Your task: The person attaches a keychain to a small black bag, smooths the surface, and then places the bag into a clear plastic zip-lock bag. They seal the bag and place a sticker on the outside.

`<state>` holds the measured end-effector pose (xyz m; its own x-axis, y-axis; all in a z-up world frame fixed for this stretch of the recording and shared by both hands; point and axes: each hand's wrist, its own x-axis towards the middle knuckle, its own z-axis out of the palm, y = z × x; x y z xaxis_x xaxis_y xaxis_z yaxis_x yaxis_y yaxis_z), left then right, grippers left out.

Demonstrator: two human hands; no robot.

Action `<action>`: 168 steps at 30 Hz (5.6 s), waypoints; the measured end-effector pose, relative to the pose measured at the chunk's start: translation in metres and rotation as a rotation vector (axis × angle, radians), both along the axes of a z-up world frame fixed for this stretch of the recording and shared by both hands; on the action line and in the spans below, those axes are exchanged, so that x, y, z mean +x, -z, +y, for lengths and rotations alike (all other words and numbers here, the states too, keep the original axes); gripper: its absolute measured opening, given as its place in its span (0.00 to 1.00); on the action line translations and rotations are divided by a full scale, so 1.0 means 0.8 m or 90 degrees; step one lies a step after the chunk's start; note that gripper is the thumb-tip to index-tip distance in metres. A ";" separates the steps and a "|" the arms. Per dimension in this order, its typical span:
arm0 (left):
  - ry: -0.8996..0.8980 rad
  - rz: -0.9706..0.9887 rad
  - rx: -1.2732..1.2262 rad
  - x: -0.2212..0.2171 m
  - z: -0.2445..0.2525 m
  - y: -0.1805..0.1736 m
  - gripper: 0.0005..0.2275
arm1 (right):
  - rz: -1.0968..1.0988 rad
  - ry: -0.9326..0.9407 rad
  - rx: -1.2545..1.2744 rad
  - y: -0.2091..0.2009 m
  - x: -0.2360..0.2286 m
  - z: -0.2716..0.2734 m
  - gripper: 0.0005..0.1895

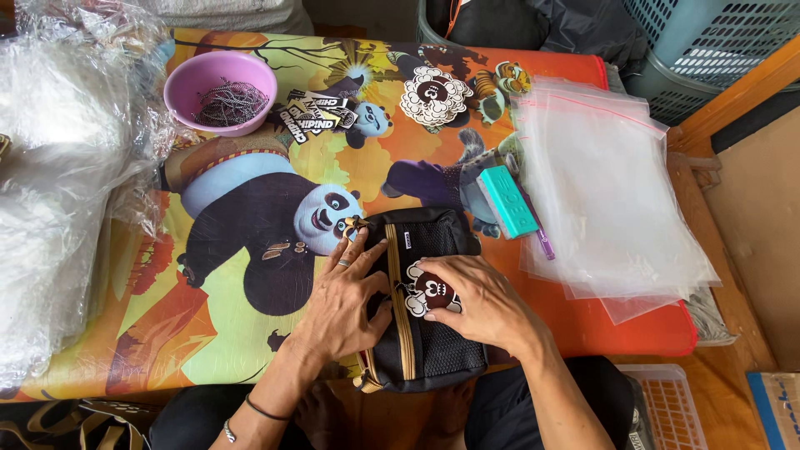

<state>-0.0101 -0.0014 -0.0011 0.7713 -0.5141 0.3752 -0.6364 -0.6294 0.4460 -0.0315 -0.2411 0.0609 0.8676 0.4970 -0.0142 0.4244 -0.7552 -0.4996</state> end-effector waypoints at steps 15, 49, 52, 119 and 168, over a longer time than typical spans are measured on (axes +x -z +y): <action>-0.047 0.095 0.051 0.003 0.002 -0.030 0.35 | -0.031 0.236 -0.031 -0.025 0.001 -0.026 0.31; -0.323 0.230 -0.182 0.143 -0.004 0.026 0.24 | -0.247 0.131 0.086 0.081 0.018 -0.037 0.28; -0.342 0.250 -0.206 0.150 -0.025 0.021 0.30 | -0.257 0.143 0.097 0.093 0.019 -0.040 0.28; -0.036 0.162 -0.116 0.033 0.027 0.044 0.24 | -0.299 0.155 0.183 0.107 0.021 -0.044 0.23; -0.036 0.217 0.224 0.013 -0.031 -0.023 0.46 | -0.103 -0.009 -0.073 0.046 0.079 -0.039 0.38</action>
<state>0.0005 -0.0266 0.0172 0.8501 -0.5184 -0.0923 -0.4520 -0.8084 0.3771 0.0313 -0.2723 0.0237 0.8564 0.5120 0.0672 0.5027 -0.7970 -0.3347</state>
